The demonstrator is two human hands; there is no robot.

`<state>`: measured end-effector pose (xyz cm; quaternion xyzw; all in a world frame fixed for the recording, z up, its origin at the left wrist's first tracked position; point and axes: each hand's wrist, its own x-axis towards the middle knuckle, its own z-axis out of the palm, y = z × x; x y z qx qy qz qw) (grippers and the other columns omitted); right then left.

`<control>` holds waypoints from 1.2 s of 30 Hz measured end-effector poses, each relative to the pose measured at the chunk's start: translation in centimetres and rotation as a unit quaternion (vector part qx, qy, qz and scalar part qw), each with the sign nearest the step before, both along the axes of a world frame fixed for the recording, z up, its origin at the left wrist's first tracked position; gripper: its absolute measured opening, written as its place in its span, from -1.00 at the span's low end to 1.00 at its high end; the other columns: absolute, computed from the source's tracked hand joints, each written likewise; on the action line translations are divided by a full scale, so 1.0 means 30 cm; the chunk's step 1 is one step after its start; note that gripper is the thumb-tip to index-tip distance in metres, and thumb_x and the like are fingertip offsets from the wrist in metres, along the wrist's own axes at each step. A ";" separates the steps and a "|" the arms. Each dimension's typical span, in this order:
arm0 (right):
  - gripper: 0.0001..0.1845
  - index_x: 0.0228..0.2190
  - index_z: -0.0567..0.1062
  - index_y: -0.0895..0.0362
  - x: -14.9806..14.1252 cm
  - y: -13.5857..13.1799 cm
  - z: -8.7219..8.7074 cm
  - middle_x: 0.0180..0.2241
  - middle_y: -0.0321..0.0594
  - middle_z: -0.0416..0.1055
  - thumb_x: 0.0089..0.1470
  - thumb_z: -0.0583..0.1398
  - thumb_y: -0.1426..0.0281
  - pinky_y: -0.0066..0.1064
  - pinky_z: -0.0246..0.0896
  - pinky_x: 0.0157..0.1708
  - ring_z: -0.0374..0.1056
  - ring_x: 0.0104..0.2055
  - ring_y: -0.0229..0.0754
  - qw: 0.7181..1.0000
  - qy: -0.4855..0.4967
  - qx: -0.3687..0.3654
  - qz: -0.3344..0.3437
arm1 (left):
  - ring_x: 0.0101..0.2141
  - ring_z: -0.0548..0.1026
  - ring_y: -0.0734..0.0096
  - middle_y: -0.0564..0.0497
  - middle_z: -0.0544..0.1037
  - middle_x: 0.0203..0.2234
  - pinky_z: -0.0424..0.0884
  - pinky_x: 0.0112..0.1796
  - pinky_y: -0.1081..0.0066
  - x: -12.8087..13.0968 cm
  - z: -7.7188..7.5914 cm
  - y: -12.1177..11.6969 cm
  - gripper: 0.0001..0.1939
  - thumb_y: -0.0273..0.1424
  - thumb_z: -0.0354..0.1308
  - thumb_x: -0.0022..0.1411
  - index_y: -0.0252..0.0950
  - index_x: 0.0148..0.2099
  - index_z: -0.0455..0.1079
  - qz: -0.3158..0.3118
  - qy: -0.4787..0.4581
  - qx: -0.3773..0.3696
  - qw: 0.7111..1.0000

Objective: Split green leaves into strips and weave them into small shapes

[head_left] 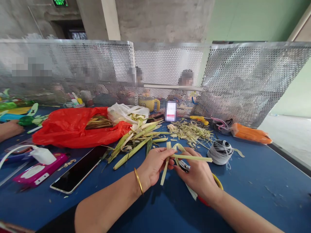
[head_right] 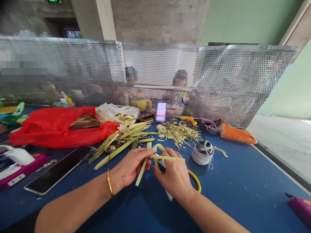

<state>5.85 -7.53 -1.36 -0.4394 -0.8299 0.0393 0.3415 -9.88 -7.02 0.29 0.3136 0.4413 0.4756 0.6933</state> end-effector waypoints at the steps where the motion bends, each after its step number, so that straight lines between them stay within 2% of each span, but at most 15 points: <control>1: -0.83 -0.30 0.52 0.07 0.000 -0.001 -0.004 -0.17 -0.13 0.46 0.01 0.18 0.46 -0.14 0.28 -0.09 0.38 -0.10 -0.01 1.000 -0.006 0.011 -0.004 | -0.63 0.34 0.63 0.08 0.41 -0.59 0.30 -0.61 0.58 0.000 0.000 0.000 -0.86 -0.43 0.30 0.03 -0.41 -0.35 0.47 0.000 0.001 -0.003 1.000; 4: -0.78 -0.28 0.51 0.08 0.009 -0.001 0.003 -0.15 -0.11 0.46 0.07 0.10 0.50 -0.17 0.30 -0.13 0.40 -0.13 -0.03 1.000 -0.005 0.015 0.006 | -0.63 0.35 0.62 0.09 0.41 -0.59 0.31 -0.61 0.57 0.000 0.001 0.001 -0.86 -0.42 0.30 0.03 -0.40 -0.36 0.47 0.003 0.008 -0.002 1.000; 8: -0.77 -0.25 0.52 0.04 0.033 0.012 0.039 -0.13 -0.17 0.45 0.15 0.08 0.45 -0.31 0.33 -0.19 0.42 -0.14 -0.11 0.997 0.040 -0.047 0.035 | -0.65 0.35 0.60 0.08 0.42 -0.60 0.30 -0.64 0.55 -0.001 0.006 0.003 -0.89 -0.44 0.29 0.03 -0.40 -0.39 0.47 0.021 0.034 0.016 0.999; 13: -0.78 -0.41 0.56 0.06 0.076 0.048 0.085 -0.13 -0.20 0.44 0.14 0.11 0.43 -0.37 0.30 -0.14 0.40 -0.11 -0.16 0.988 0.064 -0.101 0.093 | -0.67 0.34 0.61 0.07 0.42 -0.61 0.27 -0.67 0.56 -0.003 0.005 0.006 -0.86 -0.40 0.29 0.04 -0.39 -0.41 0.45 0.015 0.054 0.026 0.998; 16: -0.78 -0.48 0.55 0.06 0.096 0.063 0.106 -0.19 -0.24 0.46 0.06 0.13 0.51 -0.39 0.30 -0.18 0.42 -0.17 -0.18 0.987 0.044 -0.128 0.088 | -0.67 0.35 0.60 0.07 0.42 -0.60 0.28 -0.67 0.56 -0.004 -0.001 0.007 -0.83 -0.38 0.30 0.03 -0.39 -0.43 0.44 0.010 0.056 0.033 0.998; 22: -0.80 -0.47 0.54 0.06 0.106 0.051 0.137 -0.07 -0.23 0.43 0.06 0.14 0.51 -0.35 0.31 -0.18 0.41 -0.10 -0.15 0.993 -0.008 -0.083 0.083 | -0.67 0.34 0.62 0.07 0.42 -0.59 0.27 -0.67 0.57 -0.005 -0.003 0.009 -0.78 -0.33 0.33 -0.01 -0.38 -0.42 0.43 0.003 0.066 0.028 0.997; 28: -0.80 -0.48 0.52 0.08 0.124 0.054 0.148 0.00 -0.14 0.40 0.13 0.14 0.43 -0.22 0.35 -0.15 0.39 -0.04 -0.06 0.995 -0.039 -0.046 0.078 | -0.71 0.33 0.59 0.08 0.40 -0.65 0.25 -0.70 0.55 -0.002 0.012 0.001 -0.80 -0.34 0.27 0.05 -0.37 -0.46 0.38 -0.038 0.153 0.061 0.986; 31: -0.83 -0.47 0.48 0.10 0.129 0.056 0.157 0.06 -0.08 0.35 0.12 0.14 0.45 -0.11 0.29 -0.02 0.28 0.11 0.01 0.993 -0.068 -0.006 0.097 | -0.71 0.33 0.60 0.08 0.41 -0.65 0.24 -0.70 0.56 -0.002 0.009 0.001 -0.83 -0.37 0.22 0.09 -0.37 -0.45 0.38 -0.039 0.167 0.062 0.983; 34: -0.93 -0.43 0.45 0.10 0.135 0.054 0.167 0.12 -0.06 0.29 0.06 0.18 0.48 -0.04 0.16 0.10 0.09 0.24 0.04 0.986 -0.114 0.024 0.123 | -0.71 0.31 0.61 0.08 0.40 -0.64 0.22 -0.71 0.57 -0.004 -0.001 0.009 -0.83 -0.36 0.23 0.08 -0.37 -0.44 0.38 -0.006 0.136 0.048 0.990; 36: -0.95 -0.43 0.44 0.10 0.142 0.053 0.172 0.15 -0.07 0.27 0.05 0.20 0.48 -0.02 0.13 0.13 0.05 0.27 0.03 0.982 -0.134 0.025 0.130 | -0.71 0.29 0.62 0.10 0.38 -0.65 0.20 -0.72 0.57 -0.005 -0.005 0.014 -0.83 -0.37 0.26 0.04 -0.38 -0.44 0.39 0.019 0.106 0.032 0.994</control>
